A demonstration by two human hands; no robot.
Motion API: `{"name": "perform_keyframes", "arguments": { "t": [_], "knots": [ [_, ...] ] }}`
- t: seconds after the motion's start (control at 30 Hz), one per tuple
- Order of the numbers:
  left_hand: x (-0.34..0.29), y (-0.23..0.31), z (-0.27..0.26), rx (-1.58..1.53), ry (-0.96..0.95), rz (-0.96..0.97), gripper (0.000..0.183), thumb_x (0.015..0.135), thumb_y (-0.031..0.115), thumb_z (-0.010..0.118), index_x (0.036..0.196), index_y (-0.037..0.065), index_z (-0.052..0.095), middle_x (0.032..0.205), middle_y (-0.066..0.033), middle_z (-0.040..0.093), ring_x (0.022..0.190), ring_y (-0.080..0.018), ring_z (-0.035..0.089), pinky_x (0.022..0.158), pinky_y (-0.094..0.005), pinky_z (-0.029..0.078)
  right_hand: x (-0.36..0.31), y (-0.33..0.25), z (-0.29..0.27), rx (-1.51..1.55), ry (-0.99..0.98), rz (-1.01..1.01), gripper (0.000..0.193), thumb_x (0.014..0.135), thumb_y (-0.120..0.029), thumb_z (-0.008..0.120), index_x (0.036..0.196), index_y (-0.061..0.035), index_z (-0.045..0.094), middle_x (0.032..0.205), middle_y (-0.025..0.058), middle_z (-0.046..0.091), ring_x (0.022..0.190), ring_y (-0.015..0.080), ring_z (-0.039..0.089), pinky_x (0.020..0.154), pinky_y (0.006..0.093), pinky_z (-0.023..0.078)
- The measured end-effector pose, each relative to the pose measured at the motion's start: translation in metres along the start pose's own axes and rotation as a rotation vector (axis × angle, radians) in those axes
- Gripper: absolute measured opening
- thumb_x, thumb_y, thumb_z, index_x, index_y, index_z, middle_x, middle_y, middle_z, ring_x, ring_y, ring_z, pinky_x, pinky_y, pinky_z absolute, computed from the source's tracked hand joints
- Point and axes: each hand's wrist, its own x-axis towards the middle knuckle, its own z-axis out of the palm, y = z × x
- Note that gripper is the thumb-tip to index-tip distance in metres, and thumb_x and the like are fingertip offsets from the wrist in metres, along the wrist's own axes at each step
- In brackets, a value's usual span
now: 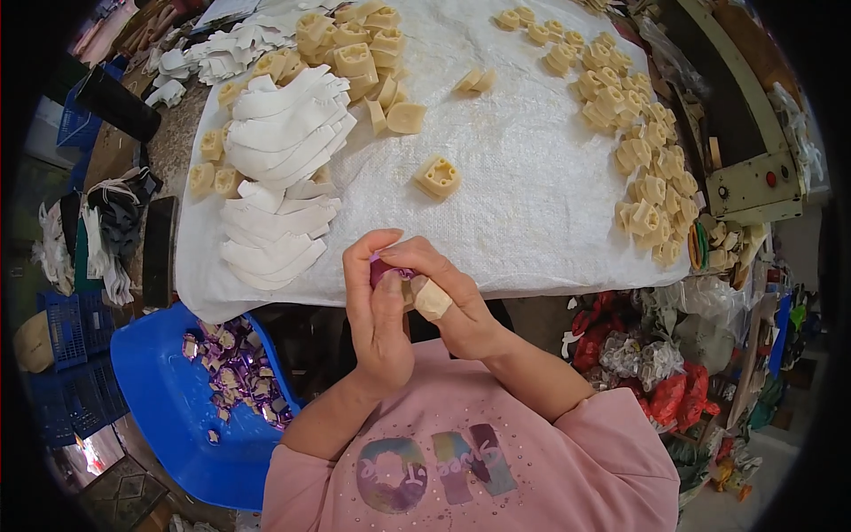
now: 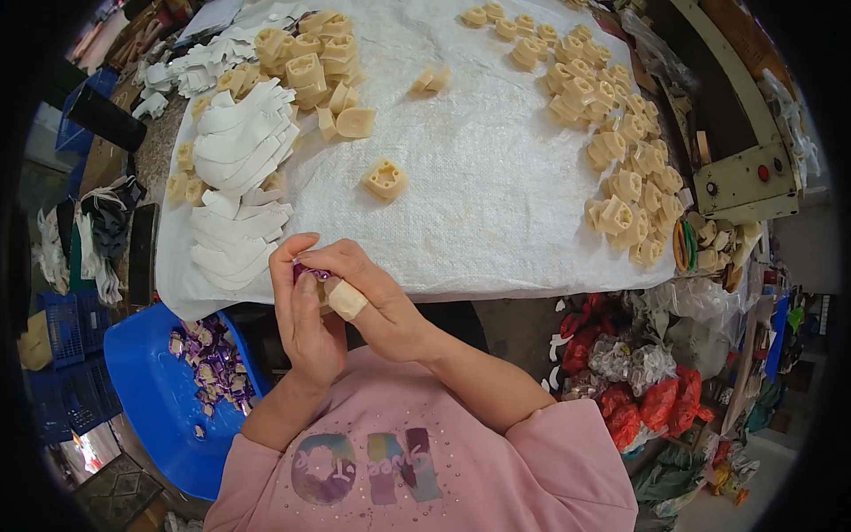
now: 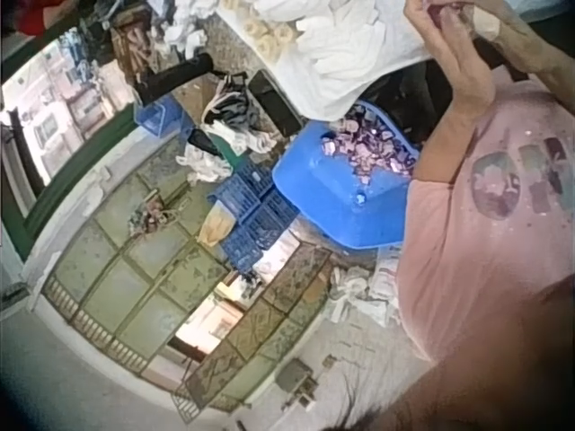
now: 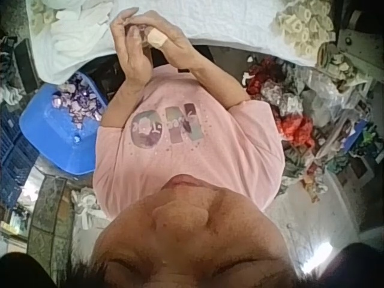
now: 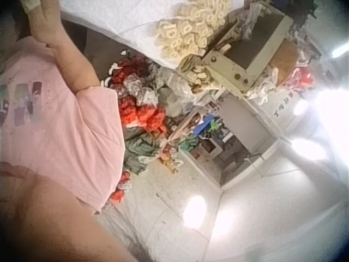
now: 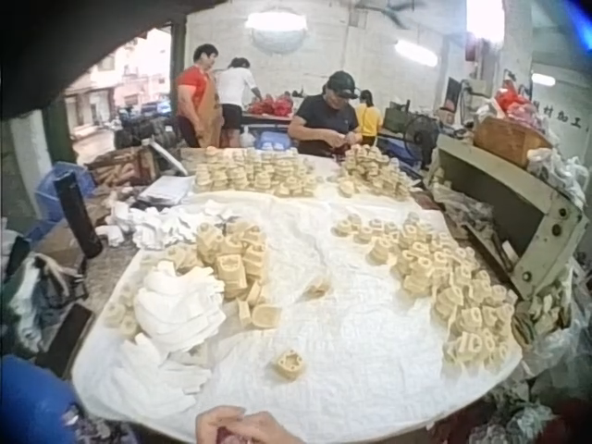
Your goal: The worker is attaching small foam pieces to shoe components and trimming them with scissors.
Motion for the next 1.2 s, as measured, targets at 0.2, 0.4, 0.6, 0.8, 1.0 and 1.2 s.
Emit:
{"name": "perform_keyframes", "arguments": {
  "t": [0.2,0.4,0.6,0.8,1.0,1.2],
  "knots": [
    [-0.001,-0.005,-0.008,-0.074,-0.141,-0.066,0.050,0.099,0.033,0.034,0.140,0.007,0.023,0.108,-0.0082,0.051,0.093,-0.0134,0.052,0.080,-0.0277,0.044,0.003,-0.004,-0.005,-0.197,0.027,0.061,0.036,0.095,-0.019,0.040,0.126,-0.0026,0.048,0.104,0.0105,0.050,0.093,0.0195,0.051,0.084,0.0289,0.041],
    [0.010,-0.005,-0.022,-0.535,-0.227,-0.222,0.072,0.093,0.060,0.026,0.147,0.014,0.012,0.106,-0.0092,0.056,0.089,-0.0182,0.056,0.074,-0.0319,0.048,0.003,-0.008,-0.013,-0.017,0.043,0.265,0.038,0.098,-0.026,0.040,0.128,-0.0027,0.047,0.101,0.0081,0.048,0.077,0.0143,0.053,0.069,0.0275,0.044],
    [0.017,0.000,-0.019,0.325,-0.231,0.162,0.084,0.091,0.064,0.030,0.143,0.001,0.009,0.091,-0.0130,0.055,0.070,-0.0182,0.053,0.063,-0.0293,0.046,0.023,-0.034,-0.019,-0.794,-0.064,0.110,0.029,0.082,-0.025,0.065,0.097,-0.0009,0.059,0.073,0.0103,0.054,0.065,0.0241,0.057,0.061,0.0337,0.047],
    [0.008,-0.003,-0.024,0.248,-0.224,0.065,0.067,0.085,0.022,0.068,0.135,-0.002,0.029,0.097,-0.0141,0.057,0.085,-0.0187,0.060,0.073,-0.0309,0.049,0.014,-0.018,-0.026,-0.515,0.042,0.074,0.024,0.084,-0.019,0.060,0.096,0.0017,0.059,0.076,0.0120,0.059,0.070,0.0228,0.058,0.064,0.0313,0.046],
    [0.010,0.010,-0.027,0.268,-0.145,0.043,0.042,0.074,0.000,0.071,0.112,0.000,0.053,0.092,-0.0105,0.055,0.075,-0.0171,0.058,0.064,-0.0291,0.049,0.021,-0.010,-0.032,-0.025,0.070,0.306,0.021,0.091,-0.023,0.054,0.091,-0.0019,0.057,0.076,0.0038,0.056,0.069,0.0125,0.054,0.063,0.0278,0.044],
    [0.013,0.027,-0.024,0.580,-0.253,0.245,0.045,0.069,-0.007,0.068,0.111,0.000,0.054,0.090,-0.0126,0.053,0.073,-0.0217,0.058,0.061,-0.0285,0.049,0.022,-0.003,-0.048,0.199,-0.118,0.357,0.017,0.090,-0.020,0.059,0.085,-0.0043,0.055,0.075,0.0005,0.054,0.066,0.0091,0.050,0.059,0.0235,0.042]
  ]
}}
